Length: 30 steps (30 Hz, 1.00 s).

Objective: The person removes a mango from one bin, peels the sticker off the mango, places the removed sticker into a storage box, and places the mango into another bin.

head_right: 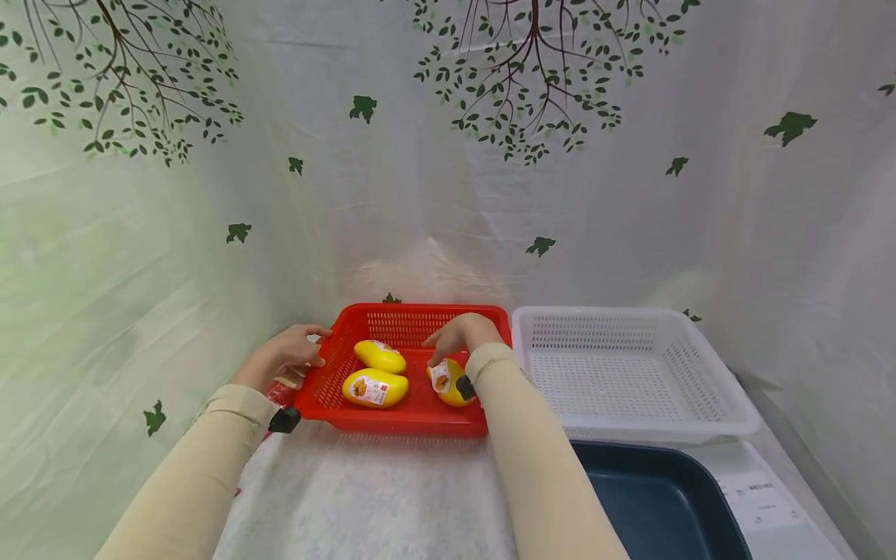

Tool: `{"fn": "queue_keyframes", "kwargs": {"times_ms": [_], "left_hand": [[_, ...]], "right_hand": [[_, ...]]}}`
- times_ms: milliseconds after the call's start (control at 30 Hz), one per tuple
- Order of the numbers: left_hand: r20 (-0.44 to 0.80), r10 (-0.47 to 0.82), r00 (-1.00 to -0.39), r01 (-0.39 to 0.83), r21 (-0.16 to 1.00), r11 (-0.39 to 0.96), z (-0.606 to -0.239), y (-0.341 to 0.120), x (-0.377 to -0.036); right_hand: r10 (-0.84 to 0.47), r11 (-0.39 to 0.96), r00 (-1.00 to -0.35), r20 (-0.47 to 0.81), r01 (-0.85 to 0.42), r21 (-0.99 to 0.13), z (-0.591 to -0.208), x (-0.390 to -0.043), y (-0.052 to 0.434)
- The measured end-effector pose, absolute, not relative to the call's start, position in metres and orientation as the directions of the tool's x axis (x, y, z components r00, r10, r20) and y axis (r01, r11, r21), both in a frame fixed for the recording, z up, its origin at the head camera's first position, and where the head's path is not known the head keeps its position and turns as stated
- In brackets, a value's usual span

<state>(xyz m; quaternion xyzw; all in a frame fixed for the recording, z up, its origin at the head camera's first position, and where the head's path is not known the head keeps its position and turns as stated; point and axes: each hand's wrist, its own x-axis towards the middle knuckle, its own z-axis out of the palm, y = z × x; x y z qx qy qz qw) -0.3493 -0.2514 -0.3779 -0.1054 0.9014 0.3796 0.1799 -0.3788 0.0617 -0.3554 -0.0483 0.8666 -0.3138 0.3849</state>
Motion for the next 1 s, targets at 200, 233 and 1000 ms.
{"fn": "queue_keyframes", "kwargs": {"times_ms": [200,233,1000], "left_hand": [[-0.406,-0.056,-0.912,-0.332,0.652,0.682,-0.378,-0.252,-0.349],[-0.404,-0.056,-0.913,-0.33,0.651,0.684,-0.377,-0.251,-0.348],[-0.39,-0.062,-0.919,-0.314,0.629,0.711,-0.374,-0.246,-0.347]], "right_hand": [[-0.316,0.839,-0.694,-0.647,0.114,-0.531,-0.359,-0.385,0.058],[-0.316,0.842,-0.694,-0.647,0.109,-0.528,-0.36,-0.387,0.058],[-0.318,0.862,-0.649,-0.692,0.106,-0.496,-0.368,-0.393,0.06]]}}
